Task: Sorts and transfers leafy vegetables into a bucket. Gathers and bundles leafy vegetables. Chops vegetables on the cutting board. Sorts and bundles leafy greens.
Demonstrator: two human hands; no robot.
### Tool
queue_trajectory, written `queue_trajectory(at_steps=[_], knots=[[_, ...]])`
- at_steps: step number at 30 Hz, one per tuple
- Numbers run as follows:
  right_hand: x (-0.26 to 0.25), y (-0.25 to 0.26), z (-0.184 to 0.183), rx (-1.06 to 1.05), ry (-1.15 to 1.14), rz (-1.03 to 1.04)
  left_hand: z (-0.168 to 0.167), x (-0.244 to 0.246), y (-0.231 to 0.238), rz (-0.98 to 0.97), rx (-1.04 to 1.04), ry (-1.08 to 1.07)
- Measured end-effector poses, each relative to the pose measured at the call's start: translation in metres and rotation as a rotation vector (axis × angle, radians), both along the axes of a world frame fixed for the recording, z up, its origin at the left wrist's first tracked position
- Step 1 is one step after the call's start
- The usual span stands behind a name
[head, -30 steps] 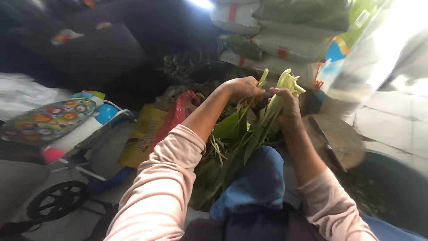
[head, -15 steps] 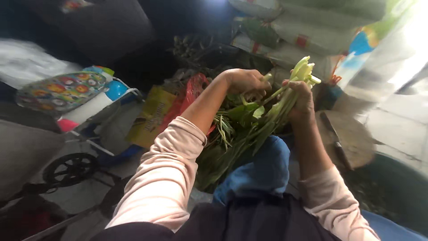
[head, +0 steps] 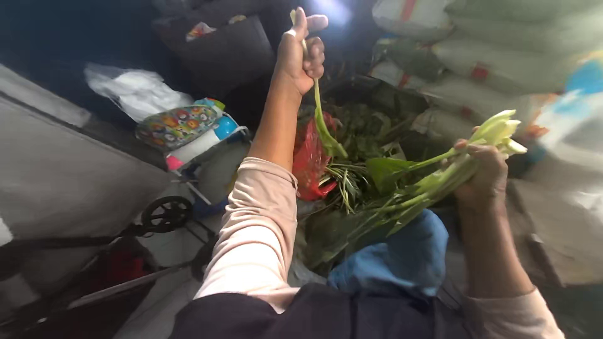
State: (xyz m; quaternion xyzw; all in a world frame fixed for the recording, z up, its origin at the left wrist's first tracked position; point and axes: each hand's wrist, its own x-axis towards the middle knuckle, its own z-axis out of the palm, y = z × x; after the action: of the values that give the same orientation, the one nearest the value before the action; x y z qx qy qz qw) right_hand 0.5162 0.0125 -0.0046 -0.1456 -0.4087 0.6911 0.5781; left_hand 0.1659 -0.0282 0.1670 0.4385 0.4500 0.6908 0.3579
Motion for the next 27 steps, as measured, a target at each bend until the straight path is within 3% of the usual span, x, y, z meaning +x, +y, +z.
queue_trajectory(at_steps=[8, 12, 15, 19, 23, 27], knots=[[-0.003, -0.008, -0.003, 0.053, 0.038, 0.046, 0.004, -0.005, 0.009, 0.356, 0.096, -0.182], [-0.005, -0.005, -0.007, 0.045, 0.031, 0.029, -0.006, 0.005, 0.013, 0.360, 0.072, -0.001], [-0.007, -0.006, -0.007, 0.053, 0.004, 0.007, -0.018, 0.020, 0.012, 0.246, 0.070, 0.224], [-0.009, -0.018, -0.008, 0.042, -0.022, 0.042, -0.042, 0.081, -0.004, 0.008, -0.069, 0.321], [-0.030, -0.011, -0.002, -0.033, -0.031, -0.044, -0.105, 0.162, -0.011, -0.291, -0.139, 0.374], [-0.039, -0.004, -0.002, -0.107, 0.013, -0.162, -0.168, 0.211, -0.016, -0.334, -0.020, 0.351]])
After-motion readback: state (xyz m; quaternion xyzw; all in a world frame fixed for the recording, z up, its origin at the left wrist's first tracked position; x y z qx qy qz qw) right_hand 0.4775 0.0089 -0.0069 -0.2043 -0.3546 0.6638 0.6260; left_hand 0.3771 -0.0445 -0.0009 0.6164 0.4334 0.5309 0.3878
